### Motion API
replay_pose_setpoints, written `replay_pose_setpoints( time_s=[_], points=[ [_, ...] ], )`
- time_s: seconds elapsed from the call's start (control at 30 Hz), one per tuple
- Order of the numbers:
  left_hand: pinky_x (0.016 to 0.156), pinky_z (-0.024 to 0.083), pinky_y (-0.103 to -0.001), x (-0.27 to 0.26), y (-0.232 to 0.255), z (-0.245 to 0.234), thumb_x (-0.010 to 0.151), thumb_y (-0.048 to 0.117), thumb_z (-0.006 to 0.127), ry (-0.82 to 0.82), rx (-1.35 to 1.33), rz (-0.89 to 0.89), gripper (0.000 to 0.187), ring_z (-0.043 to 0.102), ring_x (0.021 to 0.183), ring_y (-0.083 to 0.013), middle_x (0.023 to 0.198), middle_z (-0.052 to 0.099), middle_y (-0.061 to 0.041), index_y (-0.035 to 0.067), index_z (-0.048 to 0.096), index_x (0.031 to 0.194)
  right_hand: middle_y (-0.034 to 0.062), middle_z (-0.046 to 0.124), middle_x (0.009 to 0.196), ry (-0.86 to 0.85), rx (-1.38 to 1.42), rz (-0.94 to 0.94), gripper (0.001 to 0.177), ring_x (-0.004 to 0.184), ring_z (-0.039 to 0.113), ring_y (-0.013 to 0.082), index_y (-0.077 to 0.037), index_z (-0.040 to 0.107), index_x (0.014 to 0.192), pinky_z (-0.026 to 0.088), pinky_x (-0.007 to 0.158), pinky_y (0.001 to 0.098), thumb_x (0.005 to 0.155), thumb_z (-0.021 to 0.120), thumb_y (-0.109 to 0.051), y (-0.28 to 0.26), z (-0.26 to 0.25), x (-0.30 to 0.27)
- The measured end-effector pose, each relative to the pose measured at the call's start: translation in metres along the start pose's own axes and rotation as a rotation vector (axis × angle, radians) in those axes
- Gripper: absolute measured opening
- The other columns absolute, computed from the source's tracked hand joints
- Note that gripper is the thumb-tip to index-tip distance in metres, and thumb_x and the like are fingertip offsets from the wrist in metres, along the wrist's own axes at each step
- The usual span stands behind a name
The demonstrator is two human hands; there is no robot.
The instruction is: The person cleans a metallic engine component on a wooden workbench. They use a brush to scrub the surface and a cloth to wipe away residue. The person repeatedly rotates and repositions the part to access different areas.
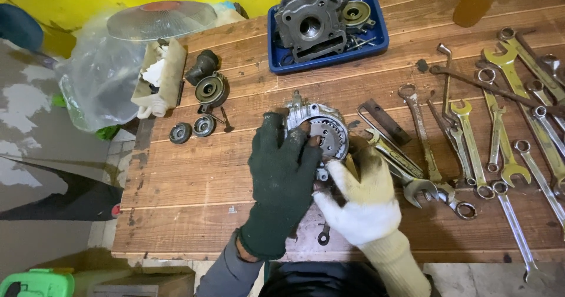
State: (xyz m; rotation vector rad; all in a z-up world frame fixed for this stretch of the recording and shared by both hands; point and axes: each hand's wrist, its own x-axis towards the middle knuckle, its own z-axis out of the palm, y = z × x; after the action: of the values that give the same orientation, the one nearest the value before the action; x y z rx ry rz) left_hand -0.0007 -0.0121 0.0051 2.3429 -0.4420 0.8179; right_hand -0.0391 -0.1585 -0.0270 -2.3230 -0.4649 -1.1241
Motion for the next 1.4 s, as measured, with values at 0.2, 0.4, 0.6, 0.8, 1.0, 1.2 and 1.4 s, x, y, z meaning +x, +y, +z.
replay_pose_setpoints(
  time_s=[0.2,0.4,0.6,0.8,1.0,1.2,1.4],
  points=[
    [0.080,0.054,-0.057,-0.003,0.001,0.003,0.098,0.023,0.070,0.068,0.025,0.015,0.027,0.061,0.111,-0.0450,0.137,0.056,-0.022,0.003,0.075,0.116,0.0293,0.057,0.129,-0.013,-0.026,0.016,0.048,0.106,0.058,0.0436,-0.013,0.060,0.121,0.051,0.080,0.0531,0.078,0.072,-0.032,0.003,0.005,-0.005],
    [0.076,0.052,-0.059,-0.001,0.002,0.003,0.096,0.022,0.071,0.087,0.048,0.042,0.024,0.062,0.105,-0.0469,0.135,0.058,-0.027,0.003,0.075,0.109,0.0246,0.061,0.120,0.010,-0.171,0.049,0.048,0.098,0.061,0.0370,-0.018,0.061,0.124,0.054,0.068,0.0434,0.081,0.069,-0.038,-0.003,0.008,-0.005],
    [0.088,0.053,-0.056,0.002,0.000,0.000,0.097,0.020,0.066,0.017,0.041,-0.063,0.026,0.062,0.117,-0.0453,0.139,0.059,-0.022,0.001,0.077,0.112,0.0254,0.063,0.119,0.025,-0.084,0.080,0.036,0.102,0.064,0.0399,-0.010,0.071,0.114,0.056,0.082,0.0474,0.082,0.069,-0.027,-0.015,-0.002,0.016],
    [0.085,0.053,-0.058,0.003,-0.003,0.001,0.100,0.021,0.065,0.041,0.047,0.007,0.026,0.063,0.116,-0.0474,0.137,0.060,-0.025,0.000,0.076,0.112,0.0256,0.065,0.122,0.051,-0.219,0.174,0.045,0.100,0.069,0.0383,-0.025,0.069,0.123,0.056,0.060,0.0392,0.081,0.071,-0.040,-0.013,0.012,-0.003],
    [0.076,0.052,-0.057,0.002,-0.002,0.001,0.100,0.021,0.067,0.043,0.042,0.012,0.025,0.061,0.111,-0.0449,0.136,0.060,-0.023,0.001,0.076,0.112,0.0219,0.059,0.103,-0.018,-0.071,0.103,0.030,0.087,0.056,0.0332,-0.008,0.054,0.106,0.049,0.065,0.0426,0.082,0.065,-0.023,-0.010,0.001,0.027],
    [0.067,0.046,-0.059,-0.005,-0.003,0.004,0.101,0.020,0.063,0.005,0.089,0.016,0.025,0.059,0.112,-0.0464,0.143,0.054,-0.021,0.004,0.074,0.116,0.0213,0.062,0.118,-0.032,-0.117,0.178,0.031,0.100,0.061,0.0355,-0.013,0.071,0.110,0.056,0.071,0.0419,0.081,0.068,-0.026,-0.009,0.001,0.020],
    [0.074,0.048,-0.057,-0.002,0.005,-0.012,0.104,0.020,0.059,-0.098,0.026,0.011,0.034,0.056,0.112,-0.0448,0.146,0.051,-0.022,0.017,0.065,0.137,0.0228,0.060,0.114,-0.009,-0.025,0.117,0.031,0.099,0.060,0.0361,-0.007,0.075,0.108,0.054,0.081,0.0440,0.081,0.069,-0.020,-0.007,-0.003,0.023]
  ],
)
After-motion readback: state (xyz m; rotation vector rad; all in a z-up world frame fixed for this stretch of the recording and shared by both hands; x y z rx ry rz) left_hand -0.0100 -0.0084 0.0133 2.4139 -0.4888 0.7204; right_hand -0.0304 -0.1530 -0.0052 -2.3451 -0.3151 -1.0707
